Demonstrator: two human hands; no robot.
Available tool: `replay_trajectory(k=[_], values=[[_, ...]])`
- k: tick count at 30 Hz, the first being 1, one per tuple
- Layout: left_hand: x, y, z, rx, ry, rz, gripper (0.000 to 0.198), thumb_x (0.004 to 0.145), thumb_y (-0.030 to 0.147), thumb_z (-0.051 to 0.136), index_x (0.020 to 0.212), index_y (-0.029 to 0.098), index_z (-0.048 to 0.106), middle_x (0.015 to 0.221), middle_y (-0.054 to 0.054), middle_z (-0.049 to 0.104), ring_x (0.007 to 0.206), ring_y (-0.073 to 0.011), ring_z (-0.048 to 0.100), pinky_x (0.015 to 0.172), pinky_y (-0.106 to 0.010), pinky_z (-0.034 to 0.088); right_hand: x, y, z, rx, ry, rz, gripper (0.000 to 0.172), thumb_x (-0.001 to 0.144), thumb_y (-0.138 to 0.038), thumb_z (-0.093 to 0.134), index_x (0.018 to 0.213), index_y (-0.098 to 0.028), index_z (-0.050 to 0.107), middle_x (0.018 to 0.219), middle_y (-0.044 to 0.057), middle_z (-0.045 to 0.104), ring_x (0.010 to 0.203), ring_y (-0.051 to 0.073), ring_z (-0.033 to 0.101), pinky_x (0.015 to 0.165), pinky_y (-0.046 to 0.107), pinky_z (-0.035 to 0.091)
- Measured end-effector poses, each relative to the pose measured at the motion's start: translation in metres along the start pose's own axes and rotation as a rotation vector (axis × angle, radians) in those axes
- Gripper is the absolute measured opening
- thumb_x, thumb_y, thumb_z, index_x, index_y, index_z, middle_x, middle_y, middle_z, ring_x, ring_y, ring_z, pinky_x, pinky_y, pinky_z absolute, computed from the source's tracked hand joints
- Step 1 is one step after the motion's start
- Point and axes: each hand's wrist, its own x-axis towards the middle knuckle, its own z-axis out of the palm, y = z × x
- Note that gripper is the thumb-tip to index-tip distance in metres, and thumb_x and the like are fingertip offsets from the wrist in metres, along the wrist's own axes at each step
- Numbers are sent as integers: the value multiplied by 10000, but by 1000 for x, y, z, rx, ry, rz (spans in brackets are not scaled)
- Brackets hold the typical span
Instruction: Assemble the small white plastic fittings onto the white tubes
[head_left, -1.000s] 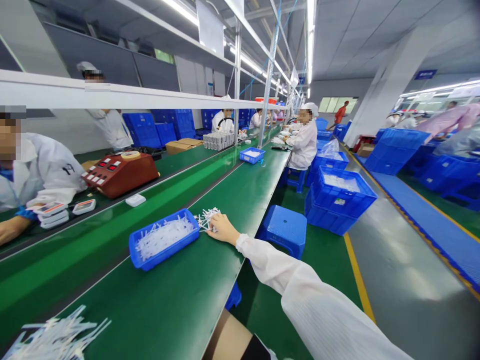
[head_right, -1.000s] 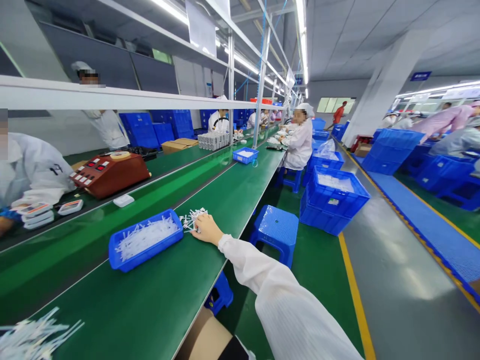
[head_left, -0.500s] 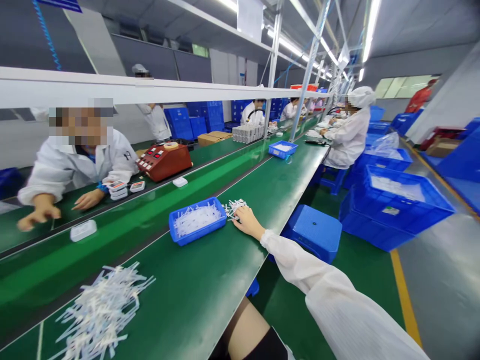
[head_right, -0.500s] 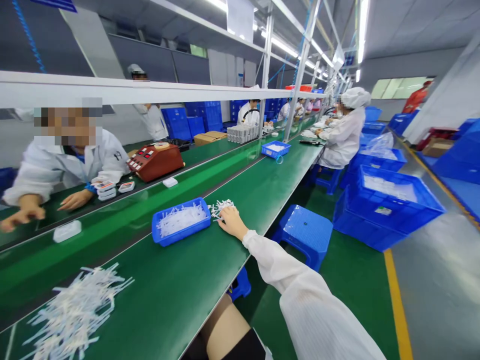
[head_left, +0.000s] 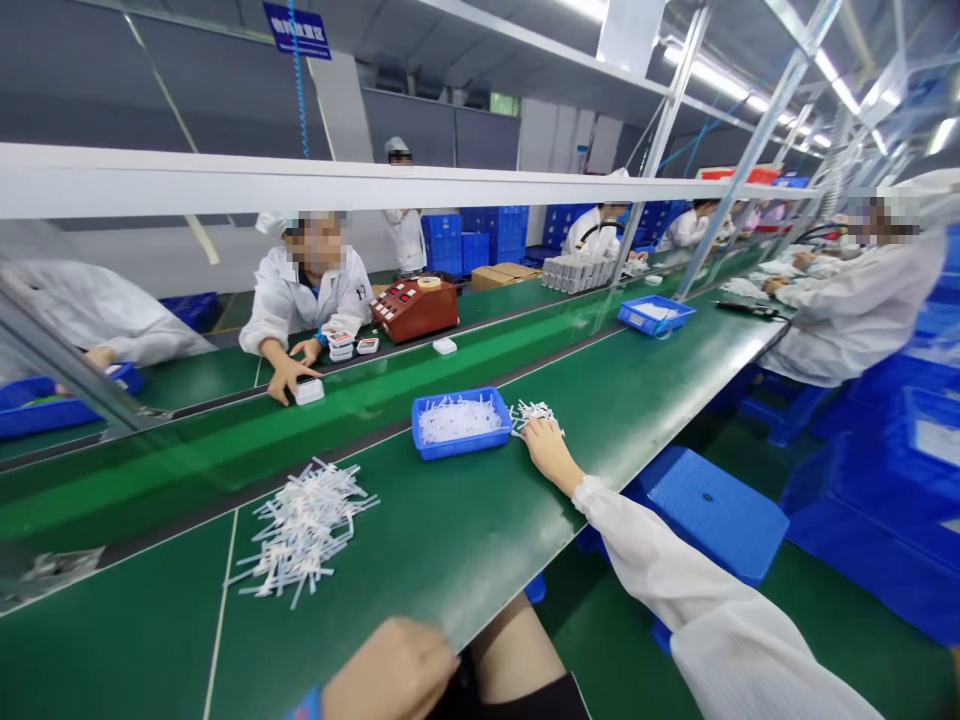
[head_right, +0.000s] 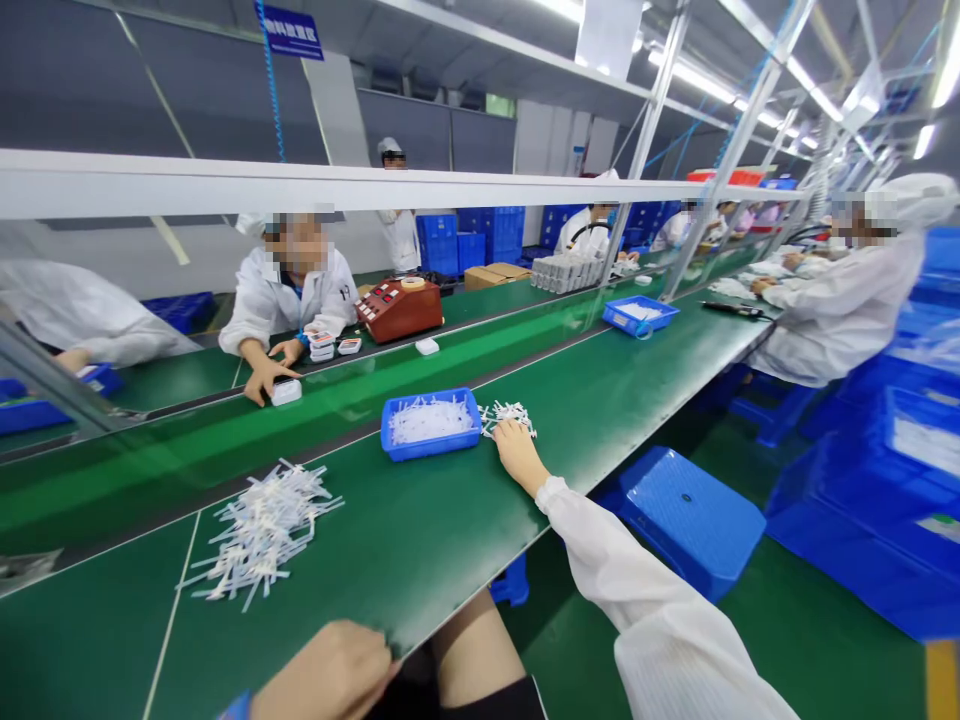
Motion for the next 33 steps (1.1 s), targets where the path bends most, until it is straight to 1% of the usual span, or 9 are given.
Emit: replay_trajectory(k=[5,8,10,14,18,21,27,29,33], values=[[54,-47,-6,206,48,-94,325,958,242,350,659,187,463,613,-9,552,556,-129,525,552,-274,316,-7,-2,-8,154,200,104,226,960,-193,335,912,-152,552,915,132,567,884,264,510,777,411,426],[62,-56,-7,183,94,-137,322,949,248,361,638,187,419,588,1,525,538,-128,500,543,-271,274,-3,-14,-21,449,448,246,179,966,-254,343,942,-181,505,910,97,535,854,229,523,763,378,454],[63,-59,-7,129,104,-136,321,941,257,373,631,185,407,581,6,512,528,-123,477,542,-267,259,5,-34,-29,581,496,284,159,965,-279,358,971,-195,492,931,87,533,850,216,529,762,368,459],[62,-63,-12,-70,162,-207,347,928,319,403,610,179,402,567,17,475,512,-106,418,537,-253,255,27,-93,-26,739,392,112,127,967,-266,369,959,-210,483,904,76,529,857,210,537,782,377,464],[62,-71,-19,-482,313,-365,414,919,455,413,610,180,397,520,42,417,481,-89,380,501,-231,269,44,-153,10,775,310,-296,139,976,-240,324,958,-217,461,899,89,541,855,214,561,765,400,483],[62,-81,-20,-911,437,-490,384,901,557,394,791,191,432,582,53,492,392,-62,383,406,-200,264,50,-185,38,807,237,-544,198,981,-221,294,906,-209,477,894,95,570,817,196,564,716,374,489],[66,-101,-16,-1457,634,-460,608,815,761,261,863,181,438,604,25,530,342,-60,431,333,-175,244,55,-202,50,751,-9,-769,359,982,-281,337,690,-198,527,730,58,558,674,164,515,653,323,430],[67,-105,-17,-1510,638,-430,619,819,760,253,836,174,452,568,29,511,335,-56,405,333,-174,242,56,-200,47,724,-45,-747,392,990,-306,323,683,-198,541,723,59,555,681,166,509,661,324,422],[68,-106,-19,-1432,651,-481,466,831,626,481,760,167,461,531,53,463,352,-55,390,357,-181,266,58,-198,42,717,-62,-746,444,1009,-307,226,716,-199,541,733,64,573,712,172,514,696,333,420]])
